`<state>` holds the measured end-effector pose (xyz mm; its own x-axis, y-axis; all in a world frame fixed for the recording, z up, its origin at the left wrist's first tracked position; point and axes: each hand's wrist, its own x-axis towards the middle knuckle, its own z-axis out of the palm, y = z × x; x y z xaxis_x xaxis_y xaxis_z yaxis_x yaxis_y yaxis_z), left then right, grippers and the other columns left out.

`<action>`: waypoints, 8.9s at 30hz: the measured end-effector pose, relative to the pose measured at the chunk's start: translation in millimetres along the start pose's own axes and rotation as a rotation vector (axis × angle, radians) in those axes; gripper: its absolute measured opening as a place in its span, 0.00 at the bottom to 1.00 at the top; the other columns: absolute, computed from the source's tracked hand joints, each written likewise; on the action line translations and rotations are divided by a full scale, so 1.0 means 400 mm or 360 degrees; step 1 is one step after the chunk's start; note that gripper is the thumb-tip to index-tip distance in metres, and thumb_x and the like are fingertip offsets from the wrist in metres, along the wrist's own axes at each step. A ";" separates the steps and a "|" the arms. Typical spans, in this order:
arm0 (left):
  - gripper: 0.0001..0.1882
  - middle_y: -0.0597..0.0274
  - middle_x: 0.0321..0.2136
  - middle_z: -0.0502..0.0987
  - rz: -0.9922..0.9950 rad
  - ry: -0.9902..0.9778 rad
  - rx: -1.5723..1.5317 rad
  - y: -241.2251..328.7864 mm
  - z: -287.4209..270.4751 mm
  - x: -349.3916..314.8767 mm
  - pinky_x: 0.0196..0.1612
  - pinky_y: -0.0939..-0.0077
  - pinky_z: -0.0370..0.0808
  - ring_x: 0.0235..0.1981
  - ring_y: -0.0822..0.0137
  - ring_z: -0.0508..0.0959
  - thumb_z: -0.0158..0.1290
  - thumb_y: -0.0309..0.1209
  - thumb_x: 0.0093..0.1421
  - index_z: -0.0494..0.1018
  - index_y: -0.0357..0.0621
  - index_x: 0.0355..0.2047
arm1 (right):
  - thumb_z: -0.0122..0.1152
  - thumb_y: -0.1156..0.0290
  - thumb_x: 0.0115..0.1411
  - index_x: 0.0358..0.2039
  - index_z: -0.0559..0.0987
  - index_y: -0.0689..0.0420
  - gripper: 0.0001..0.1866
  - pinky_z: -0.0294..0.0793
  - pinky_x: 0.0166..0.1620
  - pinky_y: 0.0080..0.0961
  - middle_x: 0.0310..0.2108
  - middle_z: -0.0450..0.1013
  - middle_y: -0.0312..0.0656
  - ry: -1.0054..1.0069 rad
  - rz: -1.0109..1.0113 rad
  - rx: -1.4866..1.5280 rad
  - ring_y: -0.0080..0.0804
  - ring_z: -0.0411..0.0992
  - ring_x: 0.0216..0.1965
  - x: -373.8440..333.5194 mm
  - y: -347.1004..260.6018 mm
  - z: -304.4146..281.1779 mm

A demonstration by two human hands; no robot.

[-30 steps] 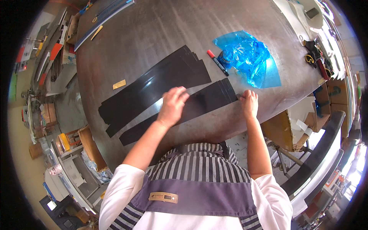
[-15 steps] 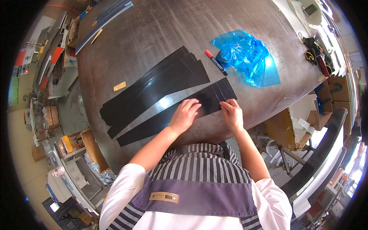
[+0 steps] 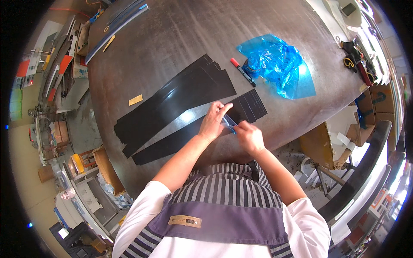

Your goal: The person applies blue tape to the edges of black rectangular material pieces on a workbench. They smooth the tape down with their fingers and peel off the backing from the tape as they work.

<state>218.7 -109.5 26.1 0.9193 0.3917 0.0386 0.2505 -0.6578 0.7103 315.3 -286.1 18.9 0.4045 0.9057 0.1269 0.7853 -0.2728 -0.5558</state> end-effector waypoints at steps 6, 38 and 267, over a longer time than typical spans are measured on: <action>0.06 0.56 0.37 0.81 -0.0425 0.0343 -0.1170 -0.095 0.004 0.023 0.41 0.71 0.76 0.37 0.63 0.79 0.52 0.19 0.59 0.70 0.42 0.35 | 0.58 0.78 0.59 0.37 0.79 0.60 0.05 0.73 0.50 0.35 0.41 0.76 0.46 0.0395 0.0443 0.0379 0.48 0.73 0.45 0.036 0.043 -0.016; 0.16 0.56 0.34 0.74 -0.0180 0.0093 -0.0098 0.002 0.061 -0.047 0.37 0.63 0.76 0.35 0.52 0.78 0.65 0.27 0.52 0.71 0.43 0.38 | 0.56 0.74 0.57 0.35 0.76 0.53 0.06 0.77 0.30 0.38 0.30 0.69 0.42 -0.0023 0.0098 -0.0124 0.43 0.75 0.29 -0.027 -0.006 0.000; 0.12 0.57 0.37 0.74 0.0137 -0.0247 0.0016 0.086 0.082 0.018 0.38 0.57 0.78 0.38 0.50 0.79 0.57 0.28 0.57 0.74 0.47 0.42 | 0.57 0.70 0.61 0.37 0.79 0.58 0.07 0.73 0.43 0.41 0.32 0.77 0.48 0.0303 0.0768 0.0418 0.50 0.74 0.38 0.018 0.086 -0.084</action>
<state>243.8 -150.4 27.8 0.9731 0.2302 -0.0107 0.1712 -0.6911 0.7022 361.0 -299.9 28.3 0.7841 0.6178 -0.0597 0.3582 -0.5289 -0.7694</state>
